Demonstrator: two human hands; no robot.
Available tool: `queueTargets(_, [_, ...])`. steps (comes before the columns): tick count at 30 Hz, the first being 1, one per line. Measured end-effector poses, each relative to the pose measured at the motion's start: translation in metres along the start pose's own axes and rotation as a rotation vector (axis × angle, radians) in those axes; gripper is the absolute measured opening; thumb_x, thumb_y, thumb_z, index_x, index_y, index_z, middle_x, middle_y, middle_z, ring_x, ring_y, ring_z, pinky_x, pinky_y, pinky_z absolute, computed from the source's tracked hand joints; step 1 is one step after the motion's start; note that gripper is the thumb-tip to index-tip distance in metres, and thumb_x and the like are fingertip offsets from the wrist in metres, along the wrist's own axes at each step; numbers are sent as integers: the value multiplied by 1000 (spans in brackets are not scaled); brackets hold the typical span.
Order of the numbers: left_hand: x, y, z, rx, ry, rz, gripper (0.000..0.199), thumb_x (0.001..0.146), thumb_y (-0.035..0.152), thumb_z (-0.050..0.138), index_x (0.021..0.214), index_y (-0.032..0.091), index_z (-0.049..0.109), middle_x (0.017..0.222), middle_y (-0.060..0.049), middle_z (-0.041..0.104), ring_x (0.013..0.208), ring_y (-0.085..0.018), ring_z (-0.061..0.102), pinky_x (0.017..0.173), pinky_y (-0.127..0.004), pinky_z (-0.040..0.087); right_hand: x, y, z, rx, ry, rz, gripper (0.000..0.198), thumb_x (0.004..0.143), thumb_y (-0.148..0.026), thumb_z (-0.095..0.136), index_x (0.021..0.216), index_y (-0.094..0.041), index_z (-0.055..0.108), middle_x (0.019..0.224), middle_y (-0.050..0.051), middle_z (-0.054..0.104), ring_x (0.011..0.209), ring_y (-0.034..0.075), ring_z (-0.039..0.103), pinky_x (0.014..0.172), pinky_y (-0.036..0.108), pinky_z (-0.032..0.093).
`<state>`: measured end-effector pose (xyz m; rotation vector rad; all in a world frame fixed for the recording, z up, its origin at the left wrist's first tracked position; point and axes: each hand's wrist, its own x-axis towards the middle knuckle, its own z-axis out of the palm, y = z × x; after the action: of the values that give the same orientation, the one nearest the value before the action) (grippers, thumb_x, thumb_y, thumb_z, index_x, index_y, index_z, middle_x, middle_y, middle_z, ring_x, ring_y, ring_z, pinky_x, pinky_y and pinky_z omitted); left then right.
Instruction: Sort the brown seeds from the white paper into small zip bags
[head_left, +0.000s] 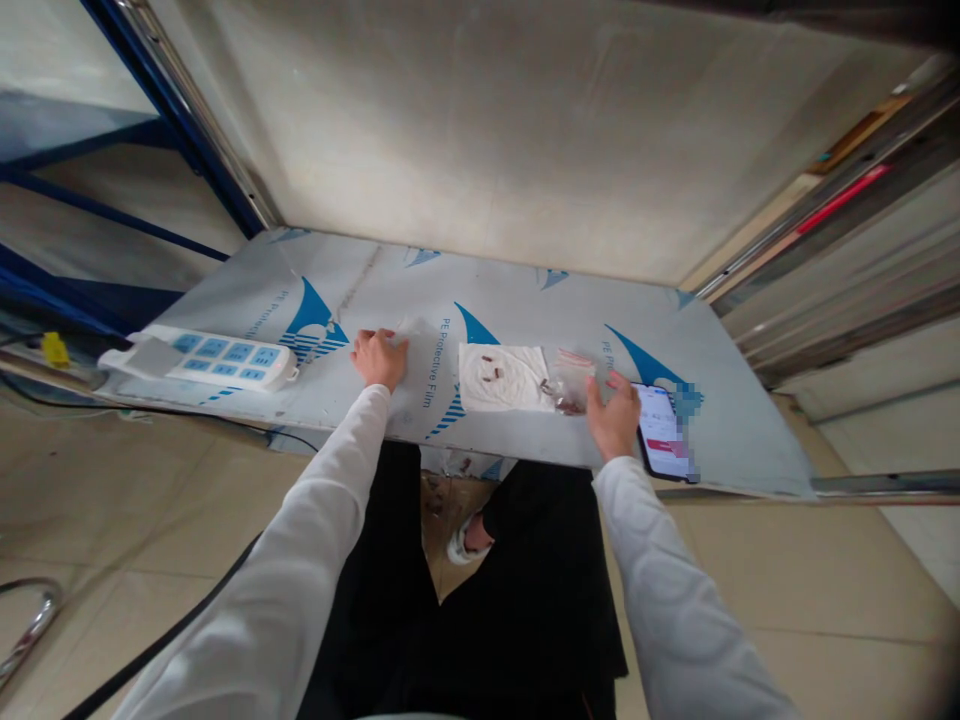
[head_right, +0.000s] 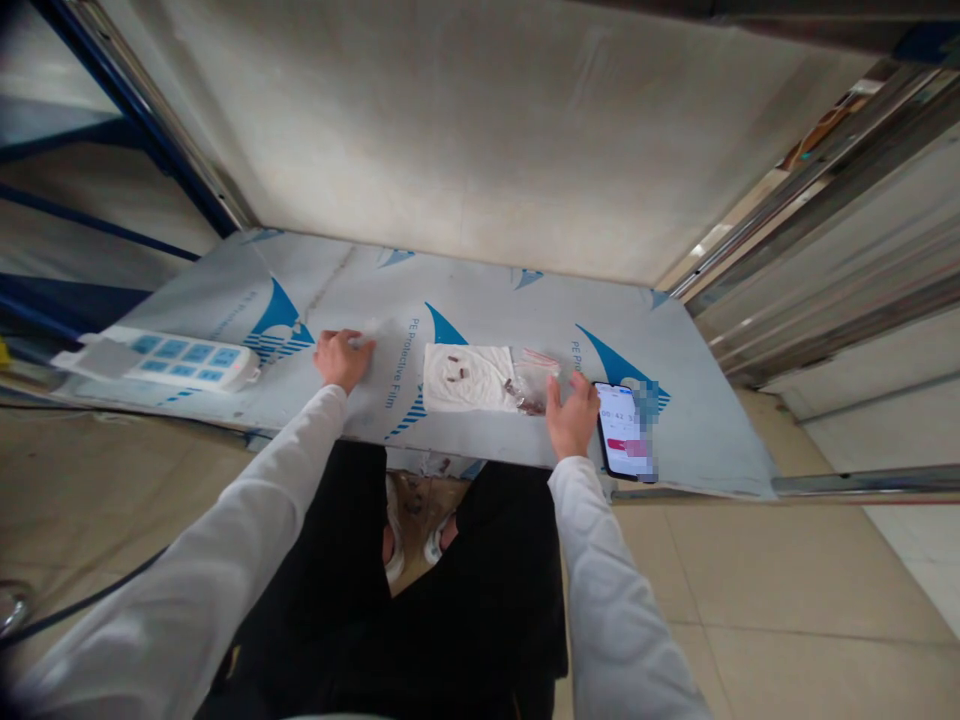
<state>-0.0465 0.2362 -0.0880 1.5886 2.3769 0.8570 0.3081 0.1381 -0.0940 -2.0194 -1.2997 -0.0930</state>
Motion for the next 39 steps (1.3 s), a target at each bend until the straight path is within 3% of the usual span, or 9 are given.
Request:
queueTargets(4, [-4,3,-21,-43,31,62,18,82,28,57,95,20,67,100,-9,67,94,-24,60,87,-39,41,-16,-31,-22,7,155,-99,53,84,-47,50,120,-8,51,116,21,56,110,32,49,98,52,33])
queueTargets(7, [-31,10,-50,-100,41,179,15,84,31,58,91,23,68,89,-3,70,88,-20,61,85,-35,40,-26,-80,-40,189,130,-209,42,87,-38,51,120,-12,52,116,17,57,104,27,53,94,47,40])
queueTargets(13, [-118,30,-110,-317,-76,636,6,82,28,64,82,24,69,82,0,71,86,-19,60,80,-33,38,-41,-175,-65,494,-530,-543,24,87,-27,57,108,-21,66,107,7,69,99,19,62,87,33,47])
queueTargets(17, [-147,15,-127,-424,-202,538,6,80,26,66,85,24,69,83,0,71,82,-18,62,78,-32,42,-59,-184,-76,563,-949,-505,18,87,-27,58,95,-21,73,88,2,74,79,15,67,74,26,51])
queueTargets(21, [-157,-5,-128,-459,-306,421,11,76,24,69,87,25,68,85,1,70,83,-18,63,78,-32,46,-81,-171,-80,675,-1088,-318,20,85,-33,61,94,-21,73,88,2,75,77,15,68,69,24,53])
queueTargets(24, [-163,-6,-125,-430,-327,415,13,75,25,70,87,26,67,86,0,70,85,-19,63,79,-33,47,-95,-163,-78,677,-1083,-229,18,84,-29,60,91,-20,74,84,1,75,74,16,69,67,25,54])
queueTargets(29, [-180,14,-120,-466,-88,169,19,74,35,69,86,23,59,82,-3,65,73,-19,62,68,-32,50,-111,-161,-79,662,-854,-87,16,83,-25,59,89,-18,73,81,3,75,71,18,70,66,26,55])
queueTargets(34, [-187,30,-110,-785,-454,62,18,82,39,60,85,22,66,81,-2,72,74,-17,68,66,-26,54,-125,-163,-82,568,-610,-100,17,85,-26,57,89,-21,72,80,4,75,67,18,70,64,25,55])
queueTargets(39, [-183,36,-103,-603,-470,148,14,79,33,61,79,22,69,74,-2,73,65,-17,69,62,-26,52,-126,-148,-75,362,-389,-115,14,84,-25,58,90,-20,69,81,6,75,66,20,70,64,29,54])
